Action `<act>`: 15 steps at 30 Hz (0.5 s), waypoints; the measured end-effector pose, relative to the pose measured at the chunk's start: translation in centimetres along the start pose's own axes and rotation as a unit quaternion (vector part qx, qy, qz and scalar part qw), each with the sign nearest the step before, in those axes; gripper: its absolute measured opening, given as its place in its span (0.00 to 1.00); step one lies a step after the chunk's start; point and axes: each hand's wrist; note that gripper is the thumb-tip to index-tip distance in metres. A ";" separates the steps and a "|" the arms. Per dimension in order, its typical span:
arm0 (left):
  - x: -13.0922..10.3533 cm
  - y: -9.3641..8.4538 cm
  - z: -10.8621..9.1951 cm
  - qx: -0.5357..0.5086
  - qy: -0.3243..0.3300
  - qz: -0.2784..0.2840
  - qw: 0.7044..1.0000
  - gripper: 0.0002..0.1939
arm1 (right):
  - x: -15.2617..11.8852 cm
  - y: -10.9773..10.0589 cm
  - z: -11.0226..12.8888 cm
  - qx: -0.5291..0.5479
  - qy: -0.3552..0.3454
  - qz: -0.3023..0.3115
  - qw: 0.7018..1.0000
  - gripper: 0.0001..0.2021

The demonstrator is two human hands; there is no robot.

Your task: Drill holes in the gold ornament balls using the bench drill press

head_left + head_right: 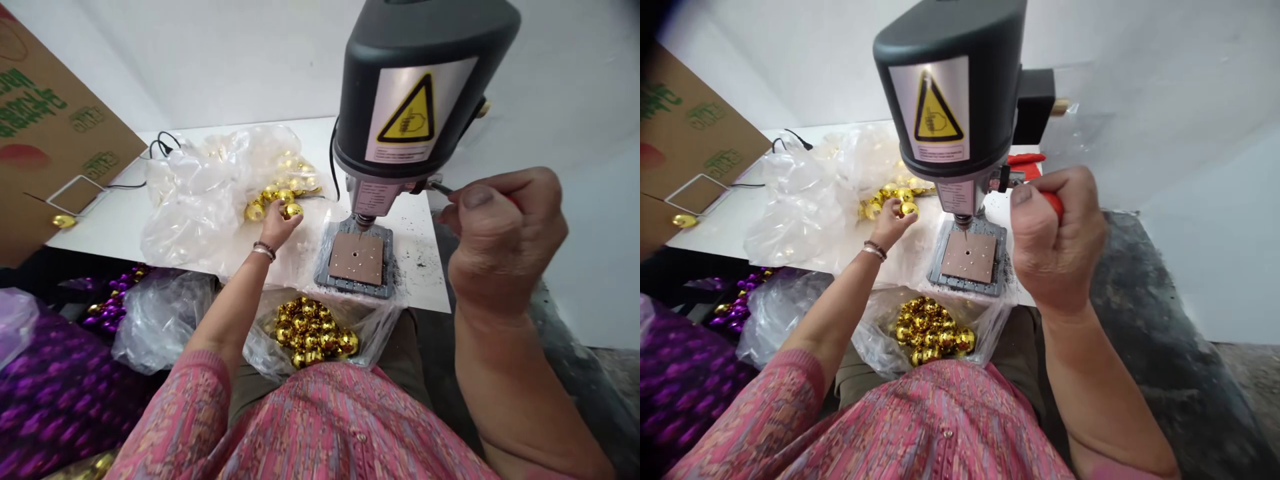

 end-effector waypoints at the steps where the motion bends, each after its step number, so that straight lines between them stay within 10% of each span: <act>1: -1.0 -0.2 -0.4 -0.076 -0.003 0.054 0.996 0.27 | 0.0 0.1 0.1 0.004 -0.006 0.002 1.000 0.21; 6: -6.7 0.0 -2.4 -0.269 -0.027 0.303 0.914 0.20 | 1.2 0.6 1.5 0.018 -0.022 -0.003 1.000 0.14; 15: -9.3 3.3 -5.9 -0.143 0.024 0.278 0.949 0.18 | 8.5 1.4 3.3 0.055 0.104 0.063 0.991 0.17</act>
Point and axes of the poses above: each hand's wrist, its own x-axis towards the middle knuckle, its own y-axis out of the palm, z = x × y, and after that the axes turned 12 degrees about x, right-handed
